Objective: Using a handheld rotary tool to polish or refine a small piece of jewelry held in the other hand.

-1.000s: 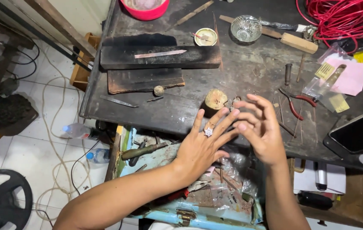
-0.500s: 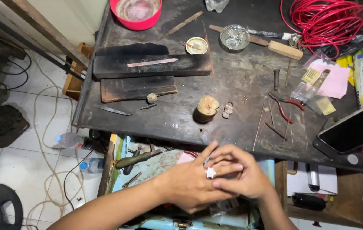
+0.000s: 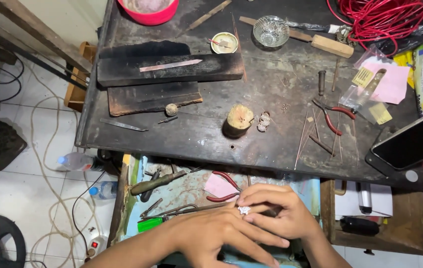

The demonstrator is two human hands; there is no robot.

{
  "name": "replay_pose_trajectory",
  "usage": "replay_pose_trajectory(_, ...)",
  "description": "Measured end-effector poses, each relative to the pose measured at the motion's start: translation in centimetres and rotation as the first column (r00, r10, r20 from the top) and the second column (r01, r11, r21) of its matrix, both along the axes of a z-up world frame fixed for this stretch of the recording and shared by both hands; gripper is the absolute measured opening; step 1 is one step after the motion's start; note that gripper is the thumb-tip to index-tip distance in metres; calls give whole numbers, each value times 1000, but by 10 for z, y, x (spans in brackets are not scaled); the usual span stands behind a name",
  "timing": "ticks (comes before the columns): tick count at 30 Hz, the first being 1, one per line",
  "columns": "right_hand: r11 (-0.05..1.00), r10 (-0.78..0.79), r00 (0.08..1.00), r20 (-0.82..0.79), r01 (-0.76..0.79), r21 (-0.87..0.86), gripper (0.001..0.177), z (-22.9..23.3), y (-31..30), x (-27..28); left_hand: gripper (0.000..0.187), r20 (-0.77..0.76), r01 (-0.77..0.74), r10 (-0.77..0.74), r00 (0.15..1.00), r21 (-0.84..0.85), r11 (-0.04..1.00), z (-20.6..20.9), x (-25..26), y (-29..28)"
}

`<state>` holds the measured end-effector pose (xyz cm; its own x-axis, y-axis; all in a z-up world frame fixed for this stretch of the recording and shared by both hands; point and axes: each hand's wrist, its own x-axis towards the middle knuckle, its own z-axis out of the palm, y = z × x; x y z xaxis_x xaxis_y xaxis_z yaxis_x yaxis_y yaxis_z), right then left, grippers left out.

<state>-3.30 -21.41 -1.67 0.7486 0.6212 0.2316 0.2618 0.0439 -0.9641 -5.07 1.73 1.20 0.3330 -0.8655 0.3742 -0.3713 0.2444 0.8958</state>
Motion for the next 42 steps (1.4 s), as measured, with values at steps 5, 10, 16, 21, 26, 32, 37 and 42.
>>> replay_pose_trajectory(5, 997, 82, 993, 81, -82, -2, 17, 6, 9, -2, 75, -134, 282, -288, 948, -60, 957, -18, 11, 16)
replay_pose_trajectory(10, 994, 110, 993, 33, -109, -31, 18, 4, 12, 0, 81, -155, 388, -405, 901, -125, 913, -15, 23, 29)
replay_pose_trajectory(16, 998, 64, 998, 22, -65, 7, 20, -6, 3, 7, 83, -174, 311, -325, 930, -101, 945, -10, 27, 44)
replay_pose_trajectory(21, 862, -419, 881, 219, 462, -210, 18, 7, -10, 22, 51, -209, -601, 597, 775, 54, 798, 4, 22, 65)
replay_pose_trajectory(26, 867, -476, 869, 132, 489, -94, 27, -19, -26, 27, 29, -201, -967, 961, -190, -133, -219, -14, 71, 145)
replay_pose_trajectory(32, 882, -451, 889, 73, 457, -117, 29, -23, -23, 31, 26, 217, -774, 743, -633, -155, -614, -48, 135, 245)
replay_pose_trajectory(37, 886, -444, 895, 43, 445, -130, 30, -19, -20, 36, 28, 435, -854, 744, -507, -137, -501, -96, 137, 281)
replay_pose_trajectory(42, 873, -481, 876, 30, 482, -73, 32, -2, -17, 32, 70, 596, -773, 787, -158, 421, -474, -227, 90, 370)
